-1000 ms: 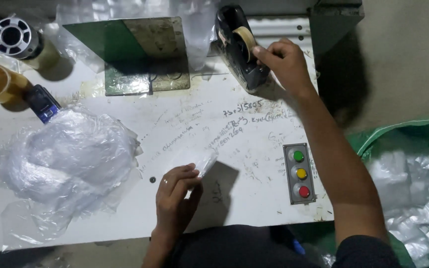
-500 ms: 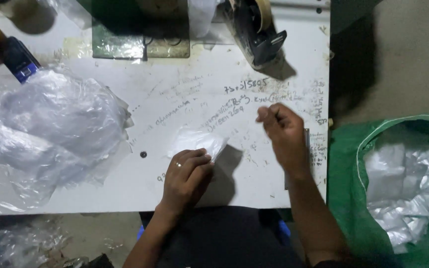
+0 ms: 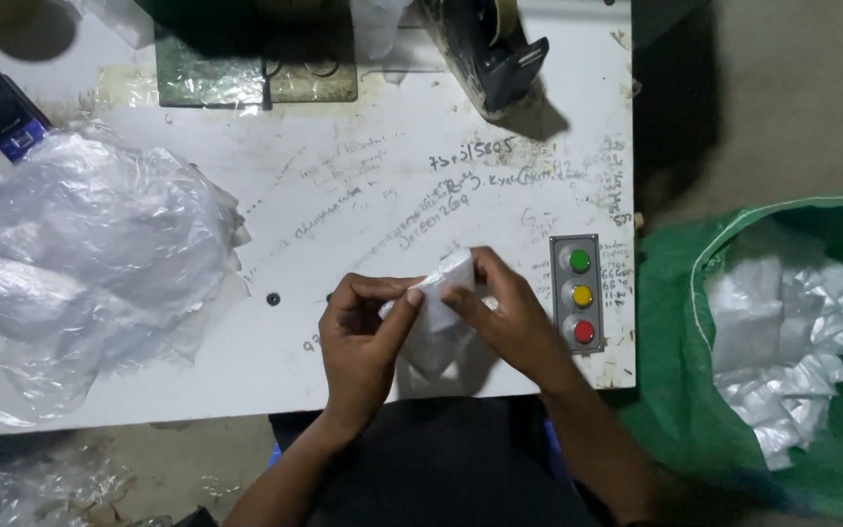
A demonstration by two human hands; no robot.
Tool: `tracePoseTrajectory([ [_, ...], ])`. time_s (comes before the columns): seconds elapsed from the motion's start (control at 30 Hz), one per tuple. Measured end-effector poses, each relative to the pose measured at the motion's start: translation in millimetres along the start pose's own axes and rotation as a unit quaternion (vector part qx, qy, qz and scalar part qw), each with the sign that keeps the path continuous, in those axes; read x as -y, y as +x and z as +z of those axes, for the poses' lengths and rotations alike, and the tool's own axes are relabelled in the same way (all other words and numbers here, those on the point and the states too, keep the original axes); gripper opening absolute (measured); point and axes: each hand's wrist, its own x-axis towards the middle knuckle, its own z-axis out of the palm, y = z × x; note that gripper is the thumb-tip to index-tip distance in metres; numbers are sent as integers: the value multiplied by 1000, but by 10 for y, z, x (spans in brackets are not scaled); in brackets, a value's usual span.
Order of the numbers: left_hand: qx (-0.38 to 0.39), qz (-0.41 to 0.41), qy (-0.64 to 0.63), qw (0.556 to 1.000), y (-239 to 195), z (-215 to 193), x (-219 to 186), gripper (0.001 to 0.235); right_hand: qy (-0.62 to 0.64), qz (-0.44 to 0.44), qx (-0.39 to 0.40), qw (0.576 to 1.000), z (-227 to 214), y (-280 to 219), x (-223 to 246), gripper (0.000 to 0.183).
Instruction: Folding individual plastic bags and placing them into a large green sack at a packaging workstation.
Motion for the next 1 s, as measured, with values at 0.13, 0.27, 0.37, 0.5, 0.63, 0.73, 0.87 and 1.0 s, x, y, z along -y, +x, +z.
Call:
tracePoseTrajectory([
  [0.13,75,-179,-100,976,113,-64,28,25,136,112,-4,984,-127,-243,14,36],
  [0.27,102,-196,-75,972,318,-256,42,26,-265,14,-552,790,-557,-727,-810,37],
  [0.37,24,-196,-50,979,638,-540,63,26,-411,-16,-595,691,-1290,-1203,-1303,11],
  [0.5,-22,-195,-32,980,1248,-859,-183,16,-382,193,-367,826,-1128,-1070,-971,43],
  [0.63,-188,-179,-140,956,2125,-1202,-227,37,8,168,-343,924,-463,4,156,45],
  [0.73,-256,-190,-263,910,2786,-1509,-3,49,294,108,-177,933,-100,795,170,66],
  [0.87,-286,-278,-299,867,3392,-1614,-105,92,559,70,-76,823,273,2324,-197,86],
  [1.0,-310,-265,-227,885,3621,-1509,-313,97,562,161,-151,797,438,3264,472,49],
])
